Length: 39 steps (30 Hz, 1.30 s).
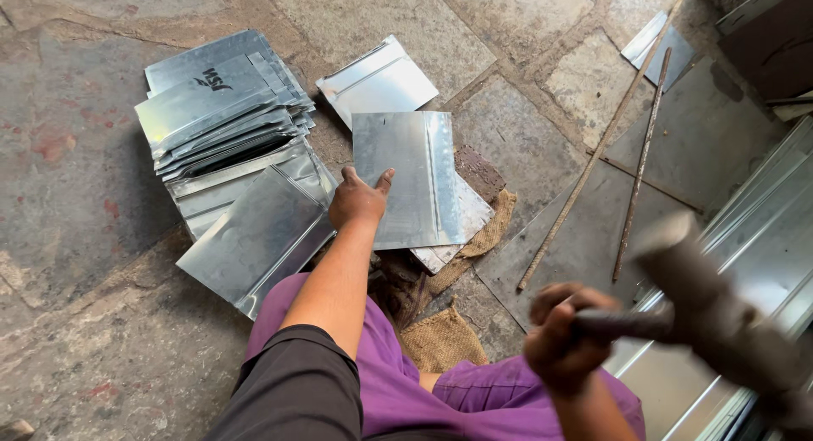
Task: The person uses a hammer to flatten and straighten various rectangular metal sheets on a stone floor, handling them one at a time and placing them on a burlap-covered block for striking.
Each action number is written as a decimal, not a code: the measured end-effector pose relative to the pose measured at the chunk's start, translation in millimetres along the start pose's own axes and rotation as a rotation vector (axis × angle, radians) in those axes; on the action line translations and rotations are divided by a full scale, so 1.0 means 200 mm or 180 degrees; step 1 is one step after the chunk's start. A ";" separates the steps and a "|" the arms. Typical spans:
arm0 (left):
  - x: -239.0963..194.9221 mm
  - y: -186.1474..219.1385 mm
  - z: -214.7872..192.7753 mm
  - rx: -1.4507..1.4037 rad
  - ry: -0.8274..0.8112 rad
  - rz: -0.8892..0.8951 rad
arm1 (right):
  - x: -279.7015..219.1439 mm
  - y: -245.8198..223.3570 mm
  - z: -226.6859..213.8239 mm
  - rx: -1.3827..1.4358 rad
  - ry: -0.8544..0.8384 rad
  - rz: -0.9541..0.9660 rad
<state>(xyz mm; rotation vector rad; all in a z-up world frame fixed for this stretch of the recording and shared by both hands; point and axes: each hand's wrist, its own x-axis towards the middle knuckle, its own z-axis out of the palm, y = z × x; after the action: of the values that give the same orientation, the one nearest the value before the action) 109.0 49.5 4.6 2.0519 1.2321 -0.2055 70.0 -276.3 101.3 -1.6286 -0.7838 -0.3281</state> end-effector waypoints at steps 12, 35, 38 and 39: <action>0.02 -0.03 0.02 0.0055 0.0198 0.0127 | -0.03 -0.05 0.13 -0.0728 -0.0854 0.1400; 0.00 -0.07 0.03 0.0278 0.0082 0.0204 | 0.26 -0.11 0.06 0.0972 -0.0030 0.0649; 0.00 -0.08 0.03 0.0256 0.0057 0.0188 | 0.22 0.00 0.09 0.1126 -0.0005 -0.0780; 0.00 -0.08 0.04 0.0236 0.0097 0.0196 | 0.17 0.10 0.13 0.1048 -0.0020 -0.0902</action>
<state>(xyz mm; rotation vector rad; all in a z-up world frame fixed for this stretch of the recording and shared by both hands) 97.3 49.6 -9.1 2.1609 1.1939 -0.1943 103.0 -242.0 101.3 -1.2126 -1.0193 -0.3726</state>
